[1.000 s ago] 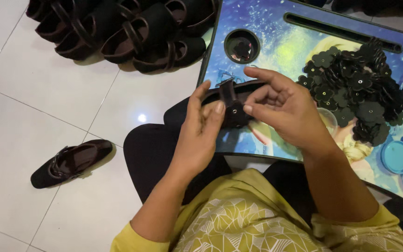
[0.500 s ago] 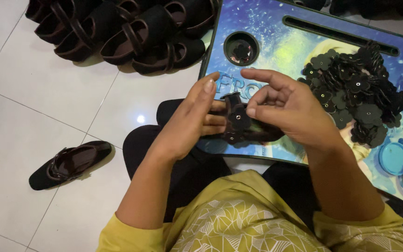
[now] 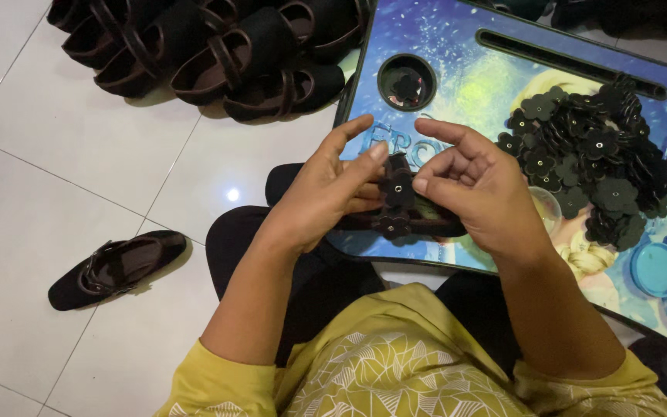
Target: The person sits on the floor with a lap desk, dips small black fabric flower pieces into a cup of glue, and presses them onto the strap of a black Mary Jane shoe, finishing one shoe and setting it aside before starting another. They briefly use scissors to trim a flower piece.
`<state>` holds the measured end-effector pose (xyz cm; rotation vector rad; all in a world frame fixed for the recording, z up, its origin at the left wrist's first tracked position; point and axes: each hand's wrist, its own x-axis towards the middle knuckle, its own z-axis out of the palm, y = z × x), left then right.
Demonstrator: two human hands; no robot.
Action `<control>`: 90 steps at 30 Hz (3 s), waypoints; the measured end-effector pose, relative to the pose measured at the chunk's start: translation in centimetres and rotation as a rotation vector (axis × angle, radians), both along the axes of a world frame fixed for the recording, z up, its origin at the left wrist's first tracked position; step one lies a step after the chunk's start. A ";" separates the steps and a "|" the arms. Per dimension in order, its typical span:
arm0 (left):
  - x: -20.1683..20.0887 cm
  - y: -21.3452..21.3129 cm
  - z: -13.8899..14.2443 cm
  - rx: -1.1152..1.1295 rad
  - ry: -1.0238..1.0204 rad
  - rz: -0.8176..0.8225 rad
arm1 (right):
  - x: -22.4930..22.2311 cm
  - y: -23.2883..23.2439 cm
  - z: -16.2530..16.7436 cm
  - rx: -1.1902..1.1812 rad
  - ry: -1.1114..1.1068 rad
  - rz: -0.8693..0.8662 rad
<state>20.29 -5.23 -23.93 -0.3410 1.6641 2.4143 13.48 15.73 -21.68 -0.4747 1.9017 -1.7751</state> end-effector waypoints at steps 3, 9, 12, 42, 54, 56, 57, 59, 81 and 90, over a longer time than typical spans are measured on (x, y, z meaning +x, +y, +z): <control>0.0 0.1 -0.2 0.010 0.028 0.002 | 0.1 0.3 -0.1 0.011 0.009 -0.005; -0.1 0.1 -0.2 0.046 0.088 0.001 | -0.1 0.3 -0.2 0.022 0.020 -0.006; 0.0 0.1 -0.1 0.020 0.112 -0.007 | -0.1 0.3 -0.3 0.022 0.034 -0.007; 2.2 1.3 -1.3 -0.060 0.118 0.049 | 1.5 0.9 -0.8 0.061 0.112 0.060; 4.0 1.2 -1.8 -0.035 0.110 -0.016 | 6.7 3.8 -2.0 0.076 0.397 -0.058; 3.8 1.7 -1.9 -0.016 0.053 0.023 | 7.4 4.7 -2.3 0.057 0.396 -0.112; 3.7 2.0 -2.0 -0.023 0.069 0.044 | 7.8 5.1 -2.5 0.020 0.400 -0.134; 3.4 2.6 -2.2 -0.038 0.100 0.085 | 8.5 5.8 -2.9 -0.053 0.407 -0.178; 3.1 5.2 -3.3 -0.238 0.026 0.067 | 0.4 23.0 -2.9 0.729 0.805 -0.787; 0.8 5.8 -2.7 -0.305 0.049 0.117 | -2.8 23.3 -3.6 0.851 0.964 -0.699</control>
